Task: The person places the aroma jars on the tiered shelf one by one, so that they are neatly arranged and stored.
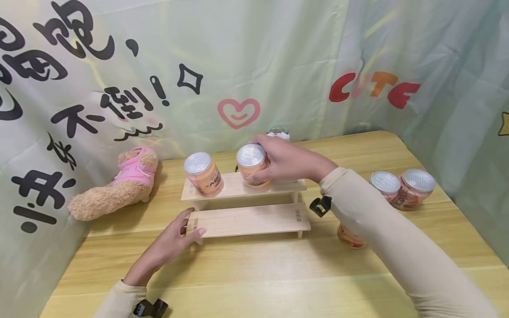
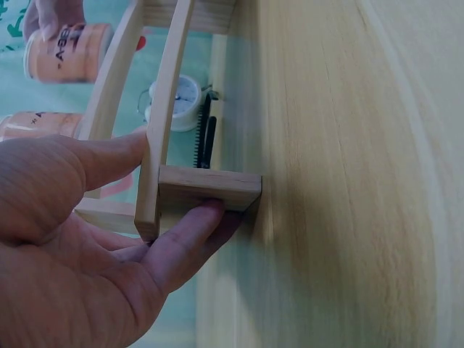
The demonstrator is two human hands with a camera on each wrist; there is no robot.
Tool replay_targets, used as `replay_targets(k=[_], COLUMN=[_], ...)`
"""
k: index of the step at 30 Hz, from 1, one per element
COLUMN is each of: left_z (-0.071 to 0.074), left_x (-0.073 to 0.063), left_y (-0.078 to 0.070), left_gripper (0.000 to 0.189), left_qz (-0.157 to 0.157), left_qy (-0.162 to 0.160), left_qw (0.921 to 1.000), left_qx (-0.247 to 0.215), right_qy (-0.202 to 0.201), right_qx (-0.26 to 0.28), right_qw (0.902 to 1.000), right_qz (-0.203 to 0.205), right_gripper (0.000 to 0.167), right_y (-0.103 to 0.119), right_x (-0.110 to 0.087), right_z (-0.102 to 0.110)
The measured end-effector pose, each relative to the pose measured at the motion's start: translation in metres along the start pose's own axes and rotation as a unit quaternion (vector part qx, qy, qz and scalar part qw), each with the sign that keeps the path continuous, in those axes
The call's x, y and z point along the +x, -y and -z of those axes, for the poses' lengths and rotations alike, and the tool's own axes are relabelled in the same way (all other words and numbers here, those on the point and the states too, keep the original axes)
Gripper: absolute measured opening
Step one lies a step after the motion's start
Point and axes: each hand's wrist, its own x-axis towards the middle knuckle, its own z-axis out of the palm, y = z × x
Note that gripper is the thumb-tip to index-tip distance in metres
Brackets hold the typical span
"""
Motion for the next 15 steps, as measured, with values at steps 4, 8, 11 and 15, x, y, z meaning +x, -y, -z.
replay_targets(k=[4, 8, 11, 15], left_z=[0.0, 0.0, 0.001, 0.001], left_x=[-0.001, -0.002, -0.002, -0.002], left_y=[-0.001, 0.0, 0.0, 0.0], left_gripper=[0.072, 0.072, 0.073, 0.073], left_qz=[0.0, 0.001, 0.0, -0.003], left_qy=[0.002, 0.001, -0.001, 0.001], left_qw=[1.0, 1.0, 1.0, 1.0], left_qx=[0.002, 0.004, 0.007, 0.007], right_qy=[0.007, 0.009, 0.005, 0.003], right_qx=[0.025, 0.041, 0.039, 0.024], right_qw=[0.9997, 0.9991, 0.9992, 0.9997], right_qz=[0.002, 0.0, -0.003, -0.004], right_gripper=[0.065, 0.066, 0.066, 0.068], right_y=[0.001, 0.003, 0.004, 0.005], right_x=[0.012, 0.021, 0.026, 0.031], right_z=[-0.01, -0.019, -0.023, -0.027])
